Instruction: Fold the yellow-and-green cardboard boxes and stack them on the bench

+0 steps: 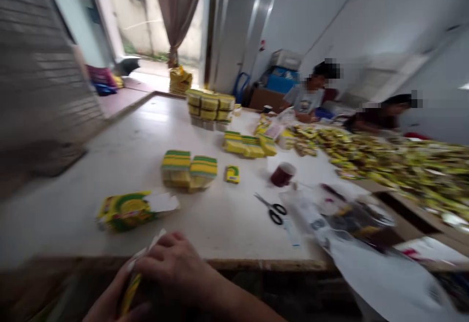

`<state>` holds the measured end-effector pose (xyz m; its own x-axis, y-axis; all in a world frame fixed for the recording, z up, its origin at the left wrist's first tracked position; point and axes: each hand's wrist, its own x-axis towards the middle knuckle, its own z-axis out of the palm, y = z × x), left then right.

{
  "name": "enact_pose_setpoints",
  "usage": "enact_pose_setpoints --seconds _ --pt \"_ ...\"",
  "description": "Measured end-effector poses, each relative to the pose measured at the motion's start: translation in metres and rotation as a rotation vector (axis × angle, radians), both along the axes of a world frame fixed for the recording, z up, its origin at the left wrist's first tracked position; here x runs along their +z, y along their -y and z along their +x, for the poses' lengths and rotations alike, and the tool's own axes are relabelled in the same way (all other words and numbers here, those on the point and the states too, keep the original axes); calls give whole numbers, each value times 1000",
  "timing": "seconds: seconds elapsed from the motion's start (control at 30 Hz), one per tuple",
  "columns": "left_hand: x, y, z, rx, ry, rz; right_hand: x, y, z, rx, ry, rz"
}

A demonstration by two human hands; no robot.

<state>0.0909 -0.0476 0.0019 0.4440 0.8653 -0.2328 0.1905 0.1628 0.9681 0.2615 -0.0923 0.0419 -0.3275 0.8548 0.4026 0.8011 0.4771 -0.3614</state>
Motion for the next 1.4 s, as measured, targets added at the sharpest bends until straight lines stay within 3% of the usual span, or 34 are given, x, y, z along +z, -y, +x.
enact_pose_setpoints --seconds 0.1,0.17,0.2,0.27,0.37,0.47,0.63,0.8,0.9,1.03,1.23,1.4 --pt "10 5 -16 170 -97 107 -6 -3 -9 -107 -164 75" --pt "11 7 -10 196 -130 142 -17 -3 -17 -203 -290 147" --pt "10 6 -7 275 -102 149 -24 -1 -22 -235 -366 159" --pt "8 5 -4 305 -42 126 -33 3 -32 -271 -531 138" --pt "7 6 -5 303 -83 127 -37 6 -40 -265 -861 -67" --pt "8 9 -7 338 -147 254 -27 -1 -31 -275 -1219 -379" --pt "4 16 -2 223 -163 395 -9 -21 -10 -238 -1301 -683" --pt "1 23 4 333 -77 453 -17 -25 -28 -118 -1737 -1063" --pt "4 20 1 257 -78 489 -28 -20 -38 -61 -1771 -1073" --pt "7 12 -4 196 -171 583 -27 -12 -32 5 -1770 -907" --pt "9 15 1 8 -310 681 -12 -12 -26 -165 -1528 -781" --pt "17 16 3 -77 -423 633 -11 -12 -23 -152 -1414 -705"
